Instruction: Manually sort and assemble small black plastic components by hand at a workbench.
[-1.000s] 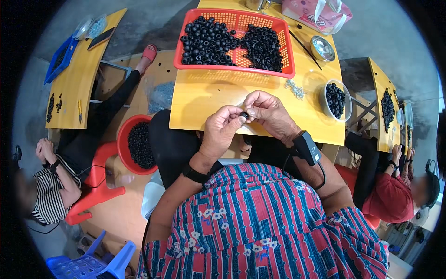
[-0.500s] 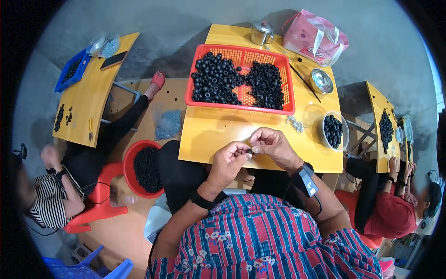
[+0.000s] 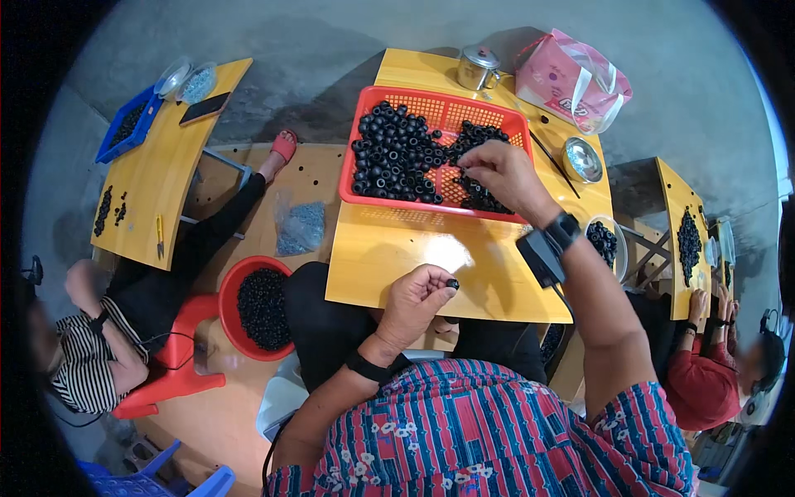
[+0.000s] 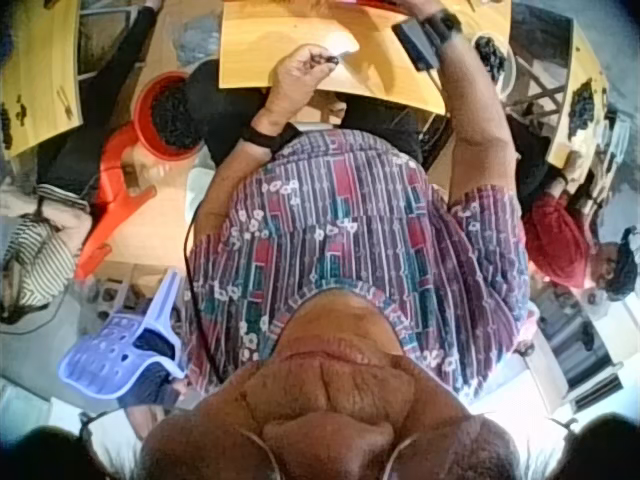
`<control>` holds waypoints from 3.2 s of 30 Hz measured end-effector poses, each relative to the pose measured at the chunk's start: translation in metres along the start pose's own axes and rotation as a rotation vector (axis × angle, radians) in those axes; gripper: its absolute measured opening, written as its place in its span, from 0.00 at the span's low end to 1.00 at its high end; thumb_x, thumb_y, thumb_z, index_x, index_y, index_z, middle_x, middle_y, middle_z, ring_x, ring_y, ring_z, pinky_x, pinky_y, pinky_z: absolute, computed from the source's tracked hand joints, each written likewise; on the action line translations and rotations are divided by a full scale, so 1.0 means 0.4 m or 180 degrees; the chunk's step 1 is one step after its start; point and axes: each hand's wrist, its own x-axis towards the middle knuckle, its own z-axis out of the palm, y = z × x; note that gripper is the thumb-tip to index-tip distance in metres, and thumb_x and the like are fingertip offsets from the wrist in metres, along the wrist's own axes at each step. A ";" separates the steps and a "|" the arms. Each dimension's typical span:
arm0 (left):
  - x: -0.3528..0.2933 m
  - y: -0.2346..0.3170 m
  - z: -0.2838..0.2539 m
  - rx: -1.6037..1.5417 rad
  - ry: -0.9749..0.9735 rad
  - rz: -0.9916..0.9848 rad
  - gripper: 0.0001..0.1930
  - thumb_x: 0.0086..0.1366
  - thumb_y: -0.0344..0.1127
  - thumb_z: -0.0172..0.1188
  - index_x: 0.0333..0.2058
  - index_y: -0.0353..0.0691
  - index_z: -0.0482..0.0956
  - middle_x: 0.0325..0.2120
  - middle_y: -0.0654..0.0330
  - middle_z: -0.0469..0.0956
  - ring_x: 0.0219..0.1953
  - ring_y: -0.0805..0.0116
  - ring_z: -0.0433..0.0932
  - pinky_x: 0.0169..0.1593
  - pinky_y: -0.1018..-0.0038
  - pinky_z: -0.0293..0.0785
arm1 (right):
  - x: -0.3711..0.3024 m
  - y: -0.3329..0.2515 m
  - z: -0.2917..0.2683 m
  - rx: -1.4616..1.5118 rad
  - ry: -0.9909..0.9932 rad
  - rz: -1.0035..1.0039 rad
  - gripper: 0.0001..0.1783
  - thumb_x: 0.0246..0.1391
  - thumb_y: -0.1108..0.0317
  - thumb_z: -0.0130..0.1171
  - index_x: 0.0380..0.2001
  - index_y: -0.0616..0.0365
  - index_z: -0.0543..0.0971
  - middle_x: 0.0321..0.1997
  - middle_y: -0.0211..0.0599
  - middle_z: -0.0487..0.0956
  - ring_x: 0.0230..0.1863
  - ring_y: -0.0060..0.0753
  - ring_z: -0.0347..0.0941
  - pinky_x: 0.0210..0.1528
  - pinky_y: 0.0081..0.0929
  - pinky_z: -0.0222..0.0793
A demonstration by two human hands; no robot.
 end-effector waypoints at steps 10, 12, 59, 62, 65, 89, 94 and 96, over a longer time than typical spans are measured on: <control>-0.004 0.004 -0.005 -0.0206 -0.0040 -0.0257 0.07 0.64 0.20 0.58 0.40 0.33 0.75 0.31 0.68 0.75 0.34 0.83 0.73 0.41 0.85 0.73 | 0.124 0.068 0.087 -0.1434 -0.0696 0.0255 0.12 0.42 0.69 0.64 0.34 0.52 0.85 0.34 0.47 0.82 0.40 0.50 0.79 0.46 0.42 0.74; -0.003 0.004 -0.006 -0.0108 -0.0050 -0.0148 0.07 0.64 0.20 0.58 0.40 0.33 0.75 0.31 0.68 0.75 0.34 0.83 0.74 0.41 0.85 0.73 | 0.128 0.073 0.093 -0.1498 -0.0751 0.0250 0.12 0.42 0.69 0.64 0.34 0.52 0.85 0.34 0.47 0.82 0.40 0.50 0.79 0.46 0.41 0.74; 0.005 -0.014 0.006 0.0005 -0.0007 0.0006 0.07 0.64 0.22 0.60 0.41 0.33 0.75 0.32 0.66 0.76 0.35 0.82 0.75 0.42 0.84 0.73 | 0.153 0.125 0.084 -0.1165 -0.0679 -0.0279 0.09 0.46 0.76 0.58 0.34 0.61 0.81 0.32 0.46 0.80 0.33 0.47 0.78 0.40 0.37 0.73; 0.005 -0.010 0.005 0.0168 0.0055 0.0041 0.07 0.64 0.22 0.60 0.41 0.33 0.75 0.33 0.66 0.76 0.35 0.82 0.75 0.42 0.84 0.73 | 0.113 0.084 0.049 0.0370 -0.0344 0.0128 0.08 0.50 0.77 0.60 0.36 0.62 0.80 0.29 0.35 0.79 0.27 0.30 0.75 0.33 0.26 0.70; 0.005 -0.027 0.006 0.0173 0.0092 0.0136 0.07 0.63 0.22 0.60 0.41 0.33 0.76 0.32 0.67 0.76 0.34 0.82 0.74 0.41 0.84 0.73 | 0.019 -0.021 -0.010 0.2210 -0.0430 0.0717 0.07 0.57 0.78 0.58 0.39 0.61 0.80 0.27 0.19 0.75 0.25 0.11 0.68 0.28 0.14 0.64; -0.176 0.073 0.017 -0.1278 -0.0107 0.0248 0.10 0.67 0.30 0.60 0.45 0.35 0.75 0.35 0.63 0.76 0.36 0.74 0.76 0.44 0.78 0.74 | -0.380 -0.252 0.068 0.3402 -0.0713 0.0653 0.08 0.60 0.74 0.58 0.41 0.65 0.80 0.33 0.27 0.79 0.30 0.15 0.73 0.37 0.15 0.70; -0.173 0.058 0.022 -0.1351 -0.0206 0.0411 0.10 0.68 0.30 0.59 0.45 0.35 0.75 0.37 0.61 0.77 0.37 0.75 0.77 0.45 0.78 0.75 | -0.396 -0.252 0.071 0.3365 -0.0736 0.0681 0.08 0.61 0.74 0.57 0.41 0.65 0.79 0.32 0.27 0.79 0.31 0.15 0.74 0.39 0.16 0.70; -0.171 0.056 0.024 -0.1309 -0.0204 0.0440 0.10 0.68 0.30 0.59 0.46 0.34 0.74 0.37 0.61 0.78 0.37 0.75 0.77 0.45 0.78 0.75 | -0.401 -0.252 0.070 0.3301 -0.0729 0.0674 0.08 0.61 0.74 0.57 0.41 0.65 0.79 0.32 0.28 0.80 0.32 0.16 0.74 0.39 0.16 0.71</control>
